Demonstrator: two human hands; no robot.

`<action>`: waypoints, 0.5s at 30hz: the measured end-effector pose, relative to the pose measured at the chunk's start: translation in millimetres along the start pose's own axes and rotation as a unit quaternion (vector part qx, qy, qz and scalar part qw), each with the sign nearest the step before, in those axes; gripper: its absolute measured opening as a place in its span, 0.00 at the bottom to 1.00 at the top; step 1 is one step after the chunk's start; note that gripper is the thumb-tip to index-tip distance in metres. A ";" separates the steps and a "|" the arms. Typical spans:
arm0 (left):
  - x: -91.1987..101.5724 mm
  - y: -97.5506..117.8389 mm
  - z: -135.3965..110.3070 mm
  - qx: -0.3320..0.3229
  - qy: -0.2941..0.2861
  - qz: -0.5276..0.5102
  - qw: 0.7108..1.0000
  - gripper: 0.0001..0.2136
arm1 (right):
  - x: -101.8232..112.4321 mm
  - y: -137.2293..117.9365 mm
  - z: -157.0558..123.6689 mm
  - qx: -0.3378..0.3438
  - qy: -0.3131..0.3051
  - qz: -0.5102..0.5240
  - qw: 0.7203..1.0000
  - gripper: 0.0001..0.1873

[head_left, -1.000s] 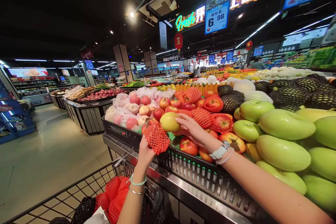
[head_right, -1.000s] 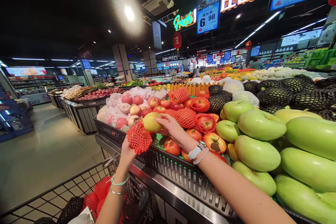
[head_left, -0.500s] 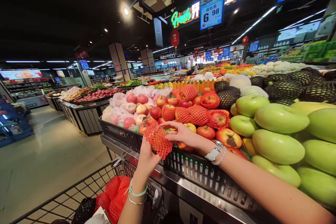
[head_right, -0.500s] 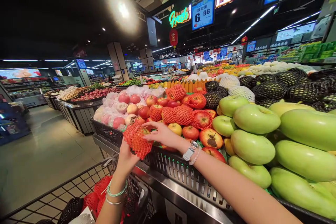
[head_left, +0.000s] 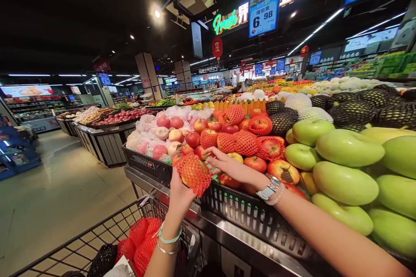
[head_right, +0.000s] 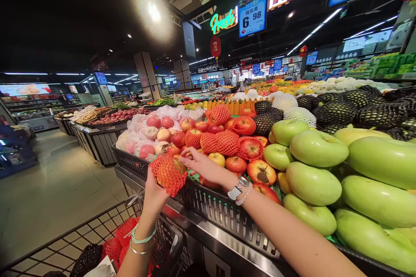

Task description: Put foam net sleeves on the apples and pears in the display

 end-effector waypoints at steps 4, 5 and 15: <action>0.2 -1.9 -2.6 -0.013 0.025 -0.008 1.000 0.37 | 2.0 -2.0 -3.6 0.012 0.017 -0.094 0.995 0.21; 1.4 -1.5 -2.6 -0.008 0.035 -0.006 0.999 0.37 | 4.0 -5.8 -4.8 0.034 0.037 -0.125 0.991 0.19; 7.6 -1.6 0.7 0.031 0.117 -0.074 0.990 0.33 | -9.3 -0.7 -1.9 0.054 0.024 -0.069 0.996 0.14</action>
Point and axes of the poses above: each hand's wrist, its own z-axis towards the middle knuckle, its own x-axis out of the back of the hand, y = z × x, the point moved 6 cm from there along z, towards the middle knuckle, and after that the axes turned 14 degrees about -z, right-handed, at the moved point
